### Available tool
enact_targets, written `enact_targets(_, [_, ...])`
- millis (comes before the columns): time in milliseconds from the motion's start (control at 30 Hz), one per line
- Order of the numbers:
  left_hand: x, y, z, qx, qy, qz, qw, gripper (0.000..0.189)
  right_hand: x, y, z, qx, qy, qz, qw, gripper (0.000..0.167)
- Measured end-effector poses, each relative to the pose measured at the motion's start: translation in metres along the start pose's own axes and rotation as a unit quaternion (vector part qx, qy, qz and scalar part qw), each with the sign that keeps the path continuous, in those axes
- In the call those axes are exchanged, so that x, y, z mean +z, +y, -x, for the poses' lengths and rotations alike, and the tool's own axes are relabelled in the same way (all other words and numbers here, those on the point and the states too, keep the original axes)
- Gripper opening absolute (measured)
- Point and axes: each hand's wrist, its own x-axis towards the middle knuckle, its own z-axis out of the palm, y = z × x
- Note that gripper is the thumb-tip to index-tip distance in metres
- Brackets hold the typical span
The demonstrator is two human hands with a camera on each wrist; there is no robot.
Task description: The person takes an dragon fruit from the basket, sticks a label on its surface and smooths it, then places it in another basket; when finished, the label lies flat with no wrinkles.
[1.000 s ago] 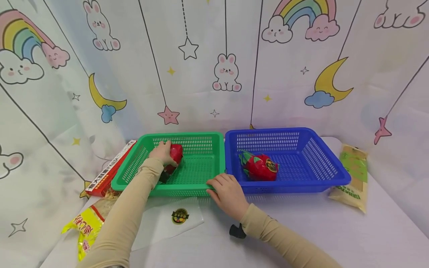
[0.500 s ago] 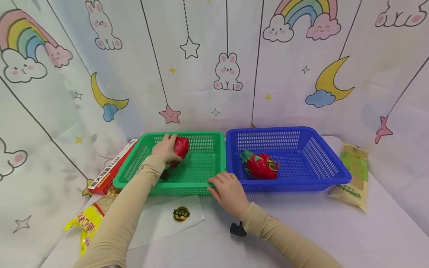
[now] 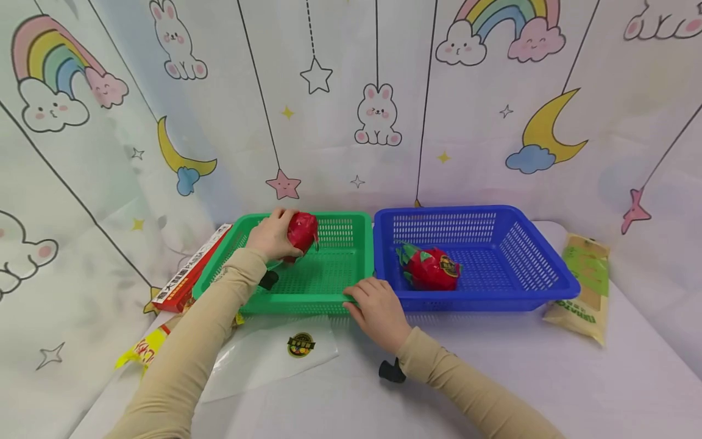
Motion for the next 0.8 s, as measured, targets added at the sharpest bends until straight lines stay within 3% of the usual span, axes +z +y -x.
enact_targets(367, [-0.021, 0.010, 0.020, 0.040, 0.023, -0.004, 0.9989, 0.083, 0.001, 0.001, 0.000, -0.002, 0.004, -0.002, 1.0000, 0.018])
enact_targets(600, [-0.036, 0.023, 0.035, 0.084, 0.042, -0.022, 0.9953, 0.085, 0.000, 0.002, -0.001, -0.002, 0.007, -0.005, 1.0000, 0.019])
enact_targets(800, [-0.044, 0.032, 0.050, 0.134, 0.064, -0.049, 0.9877, 0.083, -0.001, 0.001, -0.001, -0.001, 0.007, -0.006, 1.0000, 0.019])
